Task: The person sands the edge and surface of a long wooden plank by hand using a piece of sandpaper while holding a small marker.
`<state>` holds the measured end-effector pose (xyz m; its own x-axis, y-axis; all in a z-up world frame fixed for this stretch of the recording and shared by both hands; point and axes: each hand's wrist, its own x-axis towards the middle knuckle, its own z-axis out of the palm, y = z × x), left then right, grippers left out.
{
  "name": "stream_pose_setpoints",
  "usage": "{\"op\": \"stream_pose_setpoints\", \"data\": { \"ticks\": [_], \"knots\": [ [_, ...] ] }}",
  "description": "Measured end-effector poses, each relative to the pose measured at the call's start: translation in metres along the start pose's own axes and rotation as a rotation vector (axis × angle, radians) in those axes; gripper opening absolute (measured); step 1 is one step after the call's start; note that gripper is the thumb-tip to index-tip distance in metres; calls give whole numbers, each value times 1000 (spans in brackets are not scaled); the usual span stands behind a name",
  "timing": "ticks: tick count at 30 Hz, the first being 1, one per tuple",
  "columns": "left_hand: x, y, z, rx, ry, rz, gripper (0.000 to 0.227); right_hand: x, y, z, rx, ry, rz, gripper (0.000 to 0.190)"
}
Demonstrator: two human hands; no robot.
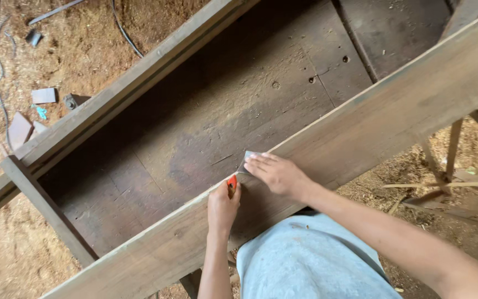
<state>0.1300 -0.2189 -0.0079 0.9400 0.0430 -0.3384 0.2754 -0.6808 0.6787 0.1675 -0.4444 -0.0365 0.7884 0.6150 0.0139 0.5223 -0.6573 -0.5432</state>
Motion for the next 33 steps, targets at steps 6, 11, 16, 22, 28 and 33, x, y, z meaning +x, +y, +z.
{"op": "stream_pose_setpoints", "data": {
  "ticks": [6, 11, 16, 22, 28, 33],
  "knots": [
    [12, -4, 3, 33, -15, 144, 33, 3, -6, -11, -195, 60, 205, 46],
    [21, 6, 17, 5, -112, 133, 34, -10, -11, -12, -145, 41, 197, 46],
    [33, 17, 23, 0, -126, 121, 31, 3, -20, -31, -274, 109, 189, 44],
    [34, 31, 25, 4, -77, 94, 25, 24, -8, -57, -14, -322, 170, 37],
    [30, 53, 25, -61, -193, -247, 32, 7, 21, -35, -3, 50, -50, 38],
    [30, 65, 44, 56, 5, 10, 34, -3, 23, -28, -17, 119, 127, 47]
  ]
}}
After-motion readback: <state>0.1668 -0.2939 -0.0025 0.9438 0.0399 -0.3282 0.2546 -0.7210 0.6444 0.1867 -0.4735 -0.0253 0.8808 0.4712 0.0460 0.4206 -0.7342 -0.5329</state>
